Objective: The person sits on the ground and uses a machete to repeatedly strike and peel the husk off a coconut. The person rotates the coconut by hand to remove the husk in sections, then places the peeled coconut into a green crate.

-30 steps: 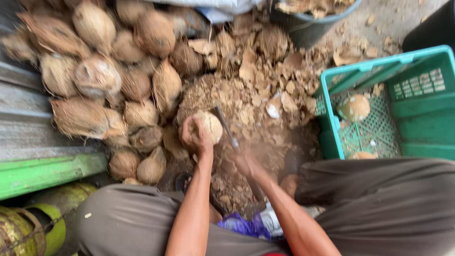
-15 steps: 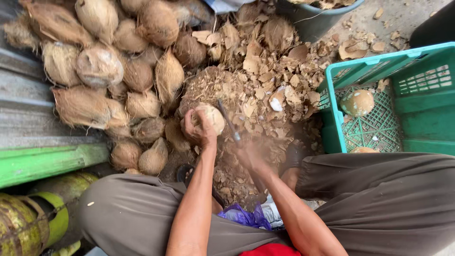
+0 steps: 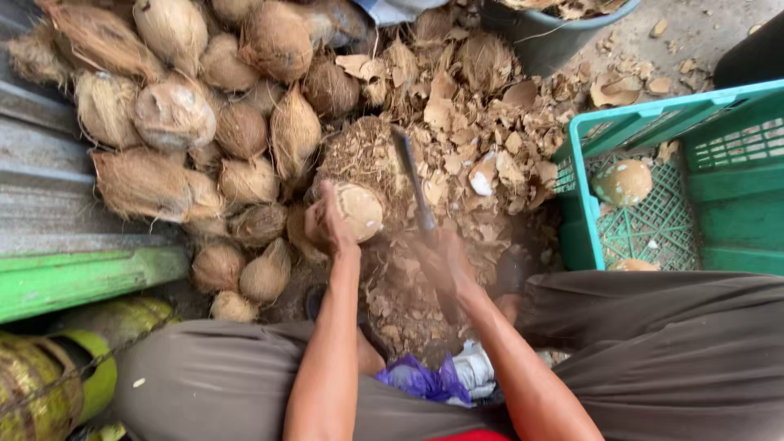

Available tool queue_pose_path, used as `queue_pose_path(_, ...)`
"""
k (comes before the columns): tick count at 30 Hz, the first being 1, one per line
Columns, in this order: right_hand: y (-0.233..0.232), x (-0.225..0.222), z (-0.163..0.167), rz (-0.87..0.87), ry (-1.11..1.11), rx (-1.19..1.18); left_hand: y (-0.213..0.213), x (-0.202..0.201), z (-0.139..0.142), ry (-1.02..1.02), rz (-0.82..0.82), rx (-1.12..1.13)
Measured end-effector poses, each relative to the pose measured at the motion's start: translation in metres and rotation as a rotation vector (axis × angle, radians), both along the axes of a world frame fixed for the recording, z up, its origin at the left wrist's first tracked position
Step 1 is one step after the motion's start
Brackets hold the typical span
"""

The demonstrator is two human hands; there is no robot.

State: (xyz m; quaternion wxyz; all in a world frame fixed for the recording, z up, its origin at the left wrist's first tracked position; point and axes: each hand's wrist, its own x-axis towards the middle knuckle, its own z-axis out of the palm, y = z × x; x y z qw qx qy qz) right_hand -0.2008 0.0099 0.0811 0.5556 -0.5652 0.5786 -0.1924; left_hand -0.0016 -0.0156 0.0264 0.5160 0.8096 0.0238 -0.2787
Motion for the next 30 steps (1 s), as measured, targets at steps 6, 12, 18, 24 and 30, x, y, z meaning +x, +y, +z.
queue_pose_path(6, 0.013, 0.013, -0.039, 0.106, 0.161, 0.206, 0.003, -0.011, -0.009, -0.184, -0.068, -0.005)
queue_pose_path(12, 0.004, -0.003, -0.045, 0.054, -0.087, -0.205, 0.003, -0.001, -0.032, -0.169, -0.09, -0.169)
queue_pose_path(18, 0.011, 0.005, -0.024, 0.05, 0.016, 0.084, 0.003, -0.011, -0.039, -0.224, -0.08, -0.129)
queue_pose_path(24, -0.001, -0.001, -0.059, 0.238, 0.172, 0.052, 0.008, 0.011, -0.042, -0.239, -0.22, -0.287)
queue_pose_path(30, 0.01, -0.008, -0.087, 0.24, 0.173, 0.184, 0.008, 0.022, -0.021, -0.12, -0.107, -0.03)
